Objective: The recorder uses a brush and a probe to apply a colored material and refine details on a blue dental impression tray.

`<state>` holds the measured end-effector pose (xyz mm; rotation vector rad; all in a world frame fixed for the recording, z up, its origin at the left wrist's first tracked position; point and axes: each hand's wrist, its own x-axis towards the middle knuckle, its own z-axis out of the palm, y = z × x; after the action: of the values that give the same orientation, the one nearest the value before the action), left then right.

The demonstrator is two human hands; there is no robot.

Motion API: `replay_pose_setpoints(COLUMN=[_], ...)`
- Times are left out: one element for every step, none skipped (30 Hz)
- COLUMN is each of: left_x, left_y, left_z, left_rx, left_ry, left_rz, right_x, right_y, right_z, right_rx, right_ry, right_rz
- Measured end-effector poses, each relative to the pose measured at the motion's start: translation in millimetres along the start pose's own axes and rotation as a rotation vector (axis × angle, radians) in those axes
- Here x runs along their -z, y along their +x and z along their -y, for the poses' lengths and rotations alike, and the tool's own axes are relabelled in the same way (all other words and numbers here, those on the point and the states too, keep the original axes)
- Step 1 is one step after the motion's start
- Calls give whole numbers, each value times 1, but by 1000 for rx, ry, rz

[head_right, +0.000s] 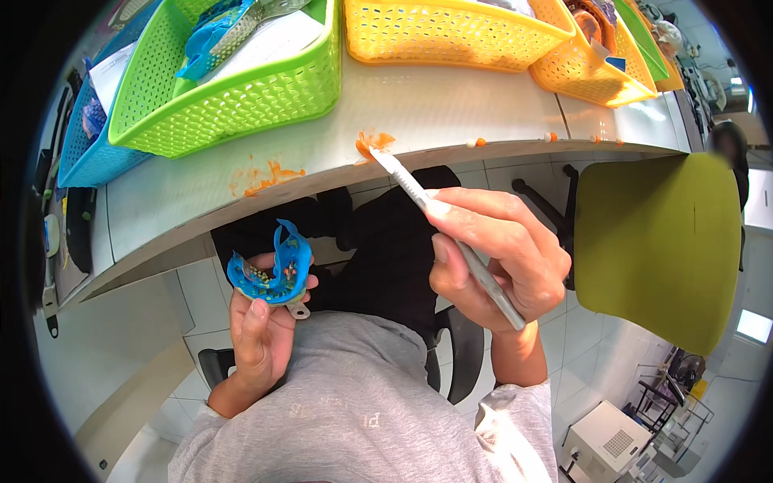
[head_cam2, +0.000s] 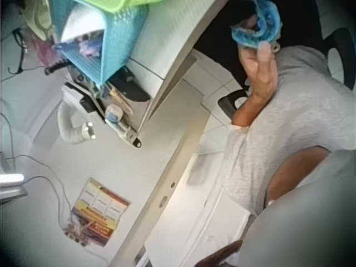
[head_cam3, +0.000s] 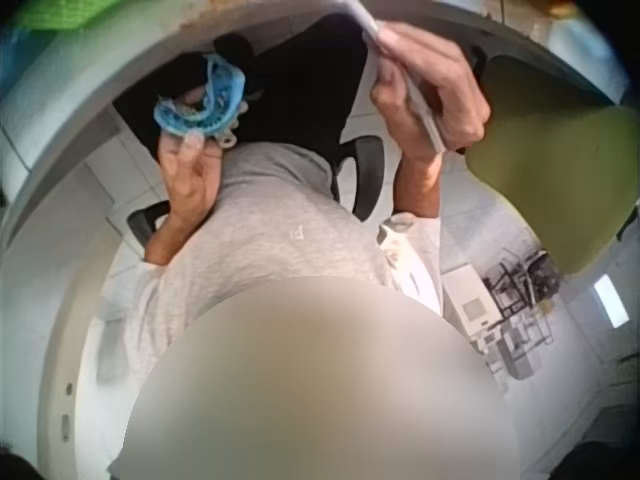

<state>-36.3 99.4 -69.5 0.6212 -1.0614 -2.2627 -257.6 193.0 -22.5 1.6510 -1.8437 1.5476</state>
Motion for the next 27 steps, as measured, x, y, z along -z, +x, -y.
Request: replay_pose_setpoints(left_x=[-1,0,0,0,-1,-1,-1,-1,0,0,-1,-1,-1,-1,0,-1,-1,-1,-1,0,2,4,5,6,6,6,6], left_y=[0,0,0,-1,-1,-1,-1,-1,-1,-1,0,1,0,0,-1,-1,-1,-1,-1,-1,-2,-1,-1,0,-1,-1,-2], left_z=[0,0,0,0,0,-1,-1,-1,-2,-2,-2,-3,-3,-3,-3,-2,-2,-2,-2,-1,0,0,-1,-1,-1,-1,0], left_rx=[14,13,13,12,12,16,19,17,15,14,12,15,19,20,18,15,15,18,23,24,8,-10,-12,-14,-13,-12,-15], left_ry=[46,46,45,44,43,43,44,43,48,50,48,51,57,58,52,45,44,38,34,35,-13,-61,-62,-61,-59,-59,-57], left_rz=[-37,-36,-38,-40,-39,-41,-43,-41,-36,-33,-32,-39,-46,-45,-43,-41,-41,-47,-51,-50,-15,20,20,22,25,26,12], right_x=[0,-1,-1,-1,-2,-3,-3,-3,-3,-3,-4,-4,-4,-4,-2,2,4,3,-1,-2,-1,0,2,3,1,-1,-2], right_y=[-1,-1,-2,-2,-1,-1,0,-1,-3,-5,-6,-6,-5,-4,-4,-4,-4,-3,-2,-1,0,0,0,-1,0,1,1], right_z=[0,1,2,3,3,3,2,1,-1,-2,-2,-2,-1,0,1,2,3,2,1,1,2,2,2,2,2,1,1], right_rx=[-5,-5,-17,-29,-29,4,38,40,52,65,56,58,56,54,53,20,-13,-12,-13,-13,1,3,-21,-45,-46,-35,-24], right_ry=[-6,-6,1,8,7,10,13,12,-7,-27,-10,-11,-17,-23,-23,-12,-1,-1,10,22,11,12,33,54,54,39,23], right_rz=[-9,-10,-32,-53,-53,-19,15,14,-6,-24,-52,-51,-26,-2,-2,-2,-2,-1,-4,-7,26,26,4,-19,-19,-10,0])
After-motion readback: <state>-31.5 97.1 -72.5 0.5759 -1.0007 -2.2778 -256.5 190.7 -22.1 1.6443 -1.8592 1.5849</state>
